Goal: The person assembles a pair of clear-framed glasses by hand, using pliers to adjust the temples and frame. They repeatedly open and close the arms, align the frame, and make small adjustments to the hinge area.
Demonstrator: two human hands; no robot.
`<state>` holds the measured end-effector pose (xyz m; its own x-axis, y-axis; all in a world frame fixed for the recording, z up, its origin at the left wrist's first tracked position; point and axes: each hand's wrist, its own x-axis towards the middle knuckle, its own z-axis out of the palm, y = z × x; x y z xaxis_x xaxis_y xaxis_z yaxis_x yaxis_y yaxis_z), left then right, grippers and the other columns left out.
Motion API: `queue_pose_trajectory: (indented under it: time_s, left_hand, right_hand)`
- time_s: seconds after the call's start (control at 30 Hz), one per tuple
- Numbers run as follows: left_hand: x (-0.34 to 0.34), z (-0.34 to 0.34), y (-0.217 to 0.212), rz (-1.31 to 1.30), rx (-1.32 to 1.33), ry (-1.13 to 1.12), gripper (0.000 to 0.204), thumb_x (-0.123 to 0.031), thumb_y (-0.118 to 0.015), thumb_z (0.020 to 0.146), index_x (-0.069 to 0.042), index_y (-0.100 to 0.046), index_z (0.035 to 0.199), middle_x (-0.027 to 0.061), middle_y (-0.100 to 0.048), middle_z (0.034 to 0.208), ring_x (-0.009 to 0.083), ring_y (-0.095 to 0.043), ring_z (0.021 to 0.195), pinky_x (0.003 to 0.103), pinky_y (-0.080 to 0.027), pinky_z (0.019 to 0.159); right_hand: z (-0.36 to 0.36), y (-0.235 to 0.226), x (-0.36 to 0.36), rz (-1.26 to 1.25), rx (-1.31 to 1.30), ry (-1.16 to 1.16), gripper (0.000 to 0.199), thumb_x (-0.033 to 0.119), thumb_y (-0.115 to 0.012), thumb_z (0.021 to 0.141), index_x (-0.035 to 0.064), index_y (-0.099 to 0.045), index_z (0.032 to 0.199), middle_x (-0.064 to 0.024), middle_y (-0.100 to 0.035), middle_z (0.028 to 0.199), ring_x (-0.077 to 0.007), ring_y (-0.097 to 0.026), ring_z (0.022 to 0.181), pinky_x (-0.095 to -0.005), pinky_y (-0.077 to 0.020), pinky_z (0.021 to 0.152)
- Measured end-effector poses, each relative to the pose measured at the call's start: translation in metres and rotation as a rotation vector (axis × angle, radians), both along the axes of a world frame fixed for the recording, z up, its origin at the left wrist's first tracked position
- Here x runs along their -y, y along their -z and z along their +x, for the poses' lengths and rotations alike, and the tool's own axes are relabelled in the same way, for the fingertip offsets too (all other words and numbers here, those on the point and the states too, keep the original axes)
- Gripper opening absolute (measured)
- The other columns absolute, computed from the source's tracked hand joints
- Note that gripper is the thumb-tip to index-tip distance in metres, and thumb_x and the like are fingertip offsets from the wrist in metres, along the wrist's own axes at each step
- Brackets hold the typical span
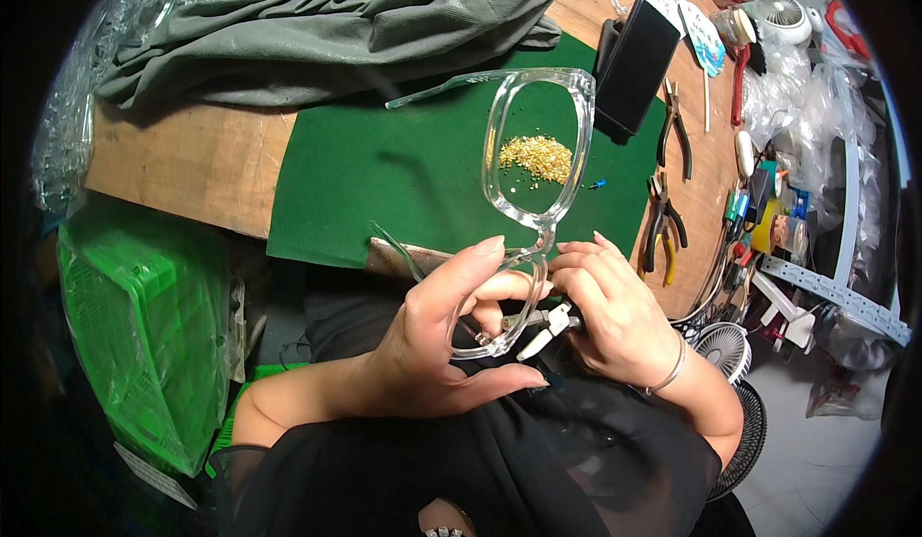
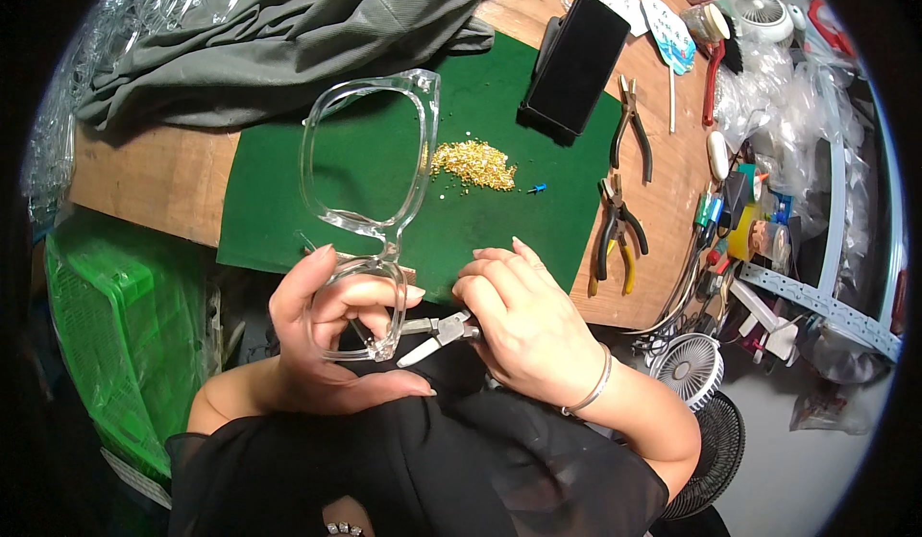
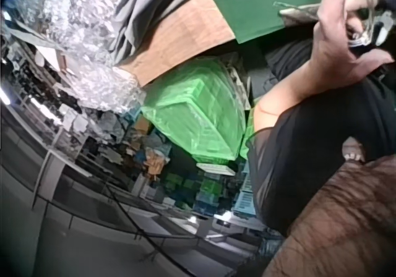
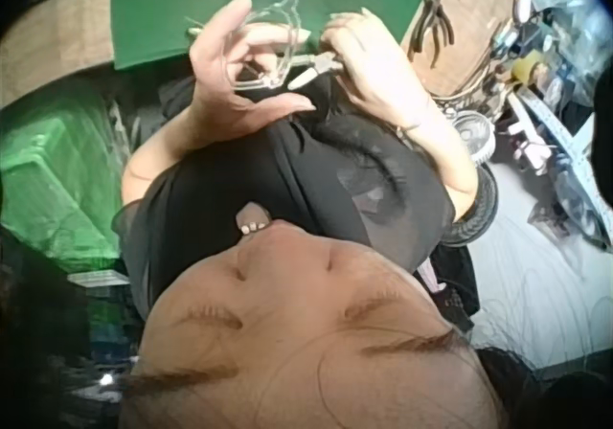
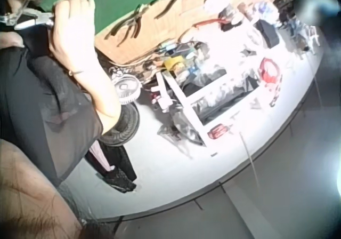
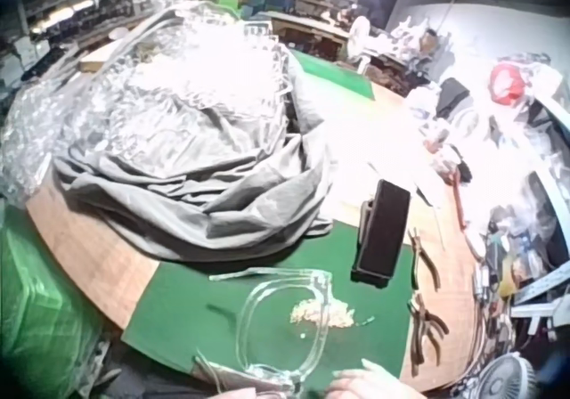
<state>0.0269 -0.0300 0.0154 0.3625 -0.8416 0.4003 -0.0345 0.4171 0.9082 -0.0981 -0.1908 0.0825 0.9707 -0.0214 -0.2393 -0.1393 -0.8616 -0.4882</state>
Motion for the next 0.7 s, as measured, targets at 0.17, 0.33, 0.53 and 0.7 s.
queue_pose_trajectory:
  time_s: [0.17, 0.33, 0.53, 0.7]
  left_hand:
    - [0.0, 0.0011, -0.0009, 0.059, 0.114, 0.038, 0.112, -0.016, -0.086, 0.064, -0.002, -0.002, 0.138, 0.0244, -0.057, 0.11, 0.0108, -0.054, 0.071, 0.023, -0.045, 0.071]
    - [-0.0018, -0.0013, -0.001, 0.063, 0.13, 0.046, 0.106, -0.01, -0.082, 0.067, -0.002, -0.003, 0.137, 0.0262, -0.056, 0.109, 0.0124, -0.055, 0.07, 0.027, -0.046, 0.075]
    - [-0.0044, -0.004, 0.0008, 0.064, 0.134, 0.033, 0.099, -0.004, -0.078, 0.071, -0.003, -0.004, 0.136, 0.0289, -0.054, 0.112, 0.0194, -0.06, 0.08, 0.032, -0.047, 0.08]
    - [-0.0046, -0.0028, -0.0023, 0.071, 0.173, 0.02, 0.094, -0.001, -0.076, 0.071, -0.002, -0.008, 0.135, 0.0299, -0.052, 0.115, 0.0247, -0.062, 0.088, 0.033, -0.049, 0.078]
  right_hand:
    - [0.0004, -0.0007, -0.0048, -0.059, 0.009, -0.008, 0.038, 0.001, -0.065, 0.06, 0.0009, -0.052, 0.096, -0.013, -0.052, 0.09, -0.032, -0.053, 0.097, -0.0506, -0.0387, 0.095]
    - [-0.0022, 0.0017, -0.0059, -0.087, 0.03, -0.015, 0.031, 0.002, -0.062, 0.06, 0.0012, -0.053, 0.09, -0.0113, -0.048, 0.081, -0.0289, -0.051, 0.083, -0.0491, -0.0402, 0.093]
    - [-0.0003, 0.0033, -0.0064, -0.162, 0.103, -0.029, 0.023, 0.004, -0.059, 0.061, 0.0022, -0.052, 0.083, -0.01, -0.046, 0.075, -0.027, -0.049, 0.074, -0.0391, -0.0418, 0.076]
    - [0.0007, 0.0067, -0.0071, -0.221, 0.124, -0.034, 0.018, 0.004, -0.058, 0.061, 0.004, -0.049, 0.078, -0.0087, -0.044, 0.073, -0.025, -0.048, 0.072, -0.0355, -0.0397, 0.068]
